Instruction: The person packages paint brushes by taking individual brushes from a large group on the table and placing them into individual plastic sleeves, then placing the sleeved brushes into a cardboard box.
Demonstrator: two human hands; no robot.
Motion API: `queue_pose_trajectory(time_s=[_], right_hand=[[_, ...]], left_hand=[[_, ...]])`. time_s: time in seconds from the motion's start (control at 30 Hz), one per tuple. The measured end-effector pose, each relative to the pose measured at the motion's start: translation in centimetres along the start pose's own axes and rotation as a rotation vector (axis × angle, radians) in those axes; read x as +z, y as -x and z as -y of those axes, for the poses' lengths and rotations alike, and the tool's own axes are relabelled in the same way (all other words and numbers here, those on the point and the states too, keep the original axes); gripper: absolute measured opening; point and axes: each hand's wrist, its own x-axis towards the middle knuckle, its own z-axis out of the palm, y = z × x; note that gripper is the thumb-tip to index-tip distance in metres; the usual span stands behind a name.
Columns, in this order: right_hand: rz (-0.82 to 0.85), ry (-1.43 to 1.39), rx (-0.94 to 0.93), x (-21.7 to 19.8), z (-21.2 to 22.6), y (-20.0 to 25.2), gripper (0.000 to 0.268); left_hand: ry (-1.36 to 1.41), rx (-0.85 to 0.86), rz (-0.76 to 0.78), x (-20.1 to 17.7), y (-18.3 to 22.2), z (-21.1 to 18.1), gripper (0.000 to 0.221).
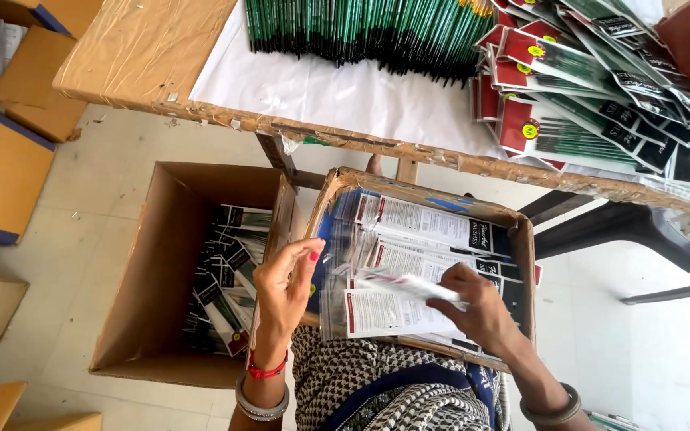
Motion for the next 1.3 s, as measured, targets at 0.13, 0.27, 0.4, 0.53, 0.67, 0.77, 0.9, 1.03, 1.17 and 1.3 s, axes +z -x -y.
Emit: queue_pose_trajectory(time_s=[0.13, 0.27, 0.4, 0.53, 0.67, 0.77, 0.9, 1.03, 1.17, 1.3], right_hand=[[-0.265, -0.555, 0.035, 1.9, -3.0, 1.5, 0.022], [-0.239, -0.837, 0.059, 3.1, -1.4, 0.1, 0.026], [-0.417, -0.688, 0.027, -2.9, 3.4, -0.9, 0.047], [-1.049, -0.095, -0.17, -8.2, 4.6, 0.3, 0.033], [-0.701, 0.304, -0.411, -12.4, 9.2, -1.7, 0.031], [-0.571, 0.502, -0.569, -12.9, 10.2, -3.0, 0.043], [-0.477, 0.494, -0.569, -13.0, 8.3, -3.2, 0.031], [-0.472, -0.067, -0.302, -14.4, 7.1, -1.3, 0.014], [-0.843, -0.501, -0.177, -12.3, -4.3, 4.9, 0.012], [-0.876, -0.121, 0.355, -12.4, -6.2, 7.6, 0.016]], left_hand=[[0.482, 0.078, 0.185, 4.1, -0.3, -1.3, 0.031], [0.448, 0.157, 0.287, 7.9, -1.7, -4.8, 0.035], [0.185, -0.07, 0.168, 9.7, -2.6, -4.3, 0.019], [0.239, -0.11, 0.23, 10.5, -3.3, -5.1, 0.019], [0.442, -0.009, 0.235, 10.5, -3.6, -6.9, 0.027], [0.503, -0.003, 0.299, 10.0, -3.6, -7.6, 0.031], [0.415, 0.068, 0.342, 10.2, -2.3, -6.9, 0.022], [0.297, 0.306, 0.364, 10.7, -2.0, -7.7, 0.028], [0.314, 0.075, 0.424, 9.4, -2.8, -8.5, 0.03], [0.49, -0.054, 0.37, 8.6, -2.9, -7.3, 0.03]])
